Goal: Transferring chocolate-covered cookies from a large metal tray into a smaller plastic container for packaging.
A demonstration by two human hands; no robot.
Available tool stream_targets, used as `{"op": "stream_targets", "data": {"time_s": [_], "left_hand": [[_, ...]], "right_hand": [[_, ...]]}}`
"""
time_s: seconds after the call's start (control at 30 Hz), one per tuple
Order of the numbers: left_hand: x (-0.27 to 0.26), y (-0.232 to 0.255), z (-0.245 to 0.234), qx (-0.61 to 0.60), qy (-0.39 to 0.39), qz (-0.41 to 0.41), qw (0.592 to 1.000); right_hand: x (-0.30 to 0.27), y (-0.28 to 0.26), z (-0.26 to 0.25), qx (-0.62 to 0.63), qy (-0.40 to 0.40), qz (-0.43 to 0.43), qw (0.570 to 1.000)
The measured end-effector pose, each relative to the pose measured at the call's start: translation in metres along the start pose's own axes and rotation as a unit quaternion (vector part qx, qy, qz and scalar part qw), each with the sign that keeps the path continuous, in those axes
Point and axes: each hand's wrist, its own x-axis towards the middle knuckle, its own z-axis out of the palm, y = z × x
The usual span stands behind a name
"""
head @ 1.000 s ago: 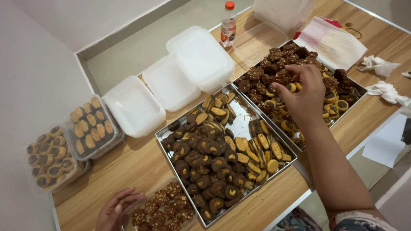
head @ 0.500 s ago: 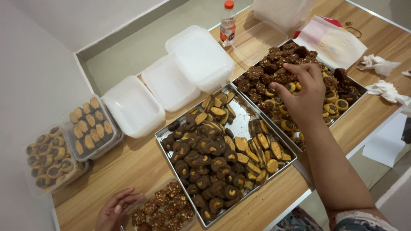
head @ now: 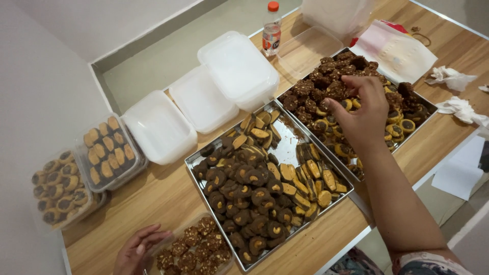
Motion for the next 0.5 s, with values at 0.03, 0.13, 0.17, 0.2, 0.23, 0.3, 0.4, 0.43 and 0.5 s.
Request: {"op": "stream_targets", "data": {"time_s": [0.03, 0.13, 0.17, 0.2, 0.23, 0.3, 0.4, 0.43, 0.5], "left_hand": [[0.0003, -0.002, -0.003, 0.003, -0.013, 0.004, 1.0], [-0.0005, -0.0065, -0.0045, -0.013, -0.007, 0.003, 1.0], [-0.001, -0.0049, -0.0026, -0.013, -0.007, 0.004, 1.0], [-0.0015, -0.0032, -0.0007, -0.018, 0.003, -0.008, 1.0], [-0.0018, -0.0013, 0.0013, -0.024, 0.014, -0.019, 0.999], [-0.0006, -0.0047, -0.0027, -0.02, 0.0, -0.006, 1.0], [-0.0005, -0.0078, -0.0029, -0.023, -0.004, 0.008, 1.0], [-0.0011, -0.0087, -0.002, -0.029, 0.006, 0.007, 1.0], [-0.0008, -0.0056, 0.0008, -0.027, 0.008, 0.008, 1.0]], "right_hand": [[-0.0005, 0.0011, 0.0005, -0.003, 0.002, -0.004, 1.0], [-0.0006, 0.0004, 0.0004, -0.002, 0.001, -0.003, 1.0], [-0.0005, -0.0001, 0.0004, -0.002, 0.002, -0.003, 1.0], [-0.0004, -0.0005, 0.0003, -0.001, -0.001, 0.004, 1.0], [-0.0001, -0.0009, 0.0002, -0.001, -0.003, 0.011, 1.0], [0.0004, -0.0024, -0.0004, 0.002, -0.005, 0.015, 1.0], [0.0006, -0.0035, -0.001, 0.005, -0.007, 0.017, 1.0], [0.0004, -0.0036, -0.001, 0.007, -0.007, 0.014, 1.0], [0.0008, -0.0041, -0.0012, 0.007, -0.006, 0.015, 1.0]]}}
